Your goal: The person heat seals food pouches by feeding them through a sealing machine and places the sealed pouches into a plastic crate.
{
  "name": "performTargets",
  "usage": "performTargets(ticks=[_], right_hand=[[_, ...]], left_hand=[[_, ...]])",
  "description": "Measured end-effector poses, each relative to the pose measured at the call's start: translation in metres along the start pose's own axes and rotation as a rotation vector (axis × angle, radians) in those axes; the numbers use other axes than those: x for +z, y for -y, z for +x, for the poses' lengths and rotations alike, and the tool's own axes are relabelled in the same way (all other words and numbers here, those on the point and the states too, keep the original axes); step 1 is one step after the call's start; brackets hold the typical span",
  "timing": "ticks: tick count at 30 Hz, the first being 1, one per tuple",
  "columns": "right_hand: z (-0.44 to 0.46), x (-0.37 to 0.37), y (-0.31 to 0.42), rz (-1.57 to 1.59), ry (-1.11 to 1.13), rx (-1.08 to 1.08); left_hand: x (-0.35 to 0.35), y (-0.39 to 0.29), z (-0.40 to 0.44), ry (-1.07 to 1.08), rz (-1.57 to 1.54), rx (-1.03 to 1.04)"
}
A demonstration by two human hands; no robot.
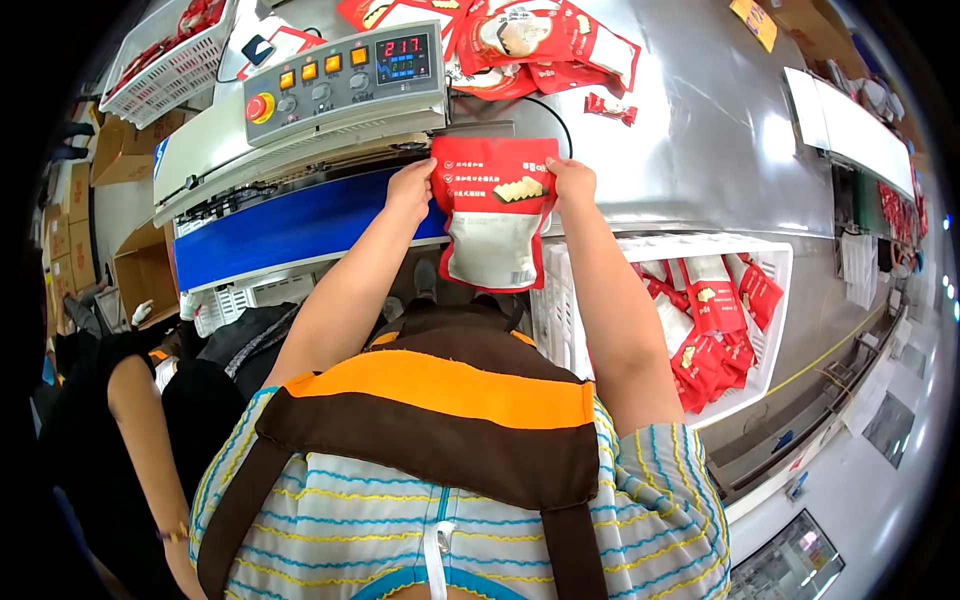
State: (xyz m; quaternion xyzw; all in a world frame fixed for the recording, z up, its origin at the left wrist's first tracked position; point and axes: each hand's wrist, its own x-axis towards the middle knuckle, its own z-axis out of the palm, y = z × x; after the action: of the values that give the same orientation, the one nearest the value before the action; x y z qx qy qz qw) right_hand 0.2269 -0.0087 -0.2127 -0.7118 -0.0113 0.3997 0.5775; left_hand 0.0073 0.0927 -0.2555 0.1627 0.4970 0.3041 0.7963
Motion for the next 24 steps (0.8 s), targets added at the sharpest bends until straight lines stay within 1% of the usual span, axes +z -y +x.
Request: performTargets(ticks=[2,4,8,9,13,16,18,19,20,22,24], right_hand=[[0.007,0.007,0.003,0.008,-0.04,0.029],[0.025,0.012,0.01,0.004,-0.083,0.121],[0.044,0.031,0.011,-0.001,-0.074,0.183],[0.041,0.037,0.01,-0.012,-0.072,0.17],[0.054,0.045,-0.003,0.007,-0.016,0.201],[0.057,0.051,-0.019,0.02,-0.005,0.217],[0.069,0.056,-0.037,0.038,0.014,0.268],[0.073,0.06,-0.044,0.048,0.023,0.297],[0.062,0.069,-0.042,0.012,0.03,0.26],[0.043,0.09,-0.04,-0.069,0.047,0.205],[0.011,0.11,-0.025,-0.179,-0.009,0.197]], left_hand=[[-0.005,0.001,0.011,-0.016,0.008,0.0],[-0.008,0.006,0.027,-0.047,0.045,-0.026],[-0.017,0.004,0.036,-0.067,0.012,-0.001],[-0.023,0.002,0.032,-0.058,-0.011,0.017],[-0.039,0.003,0.042,-0.069,0.005,0.029],[-0.052,-0.009,0.04,-0.055,0.01,0.029],[-0.06,-0.017,0.039,-0.056,0.017,0.013],[-0.066,-0.021,0.039,-0.091,0.013,0.005],[-0.076,-0.024,0.043,-0.119,0.011,-0.005],[-0.085,-0.03,0.044,-0.224,-0.064,0.05],[-0.098,-0.045,0.034,-0.225,-0.041,0.056]])
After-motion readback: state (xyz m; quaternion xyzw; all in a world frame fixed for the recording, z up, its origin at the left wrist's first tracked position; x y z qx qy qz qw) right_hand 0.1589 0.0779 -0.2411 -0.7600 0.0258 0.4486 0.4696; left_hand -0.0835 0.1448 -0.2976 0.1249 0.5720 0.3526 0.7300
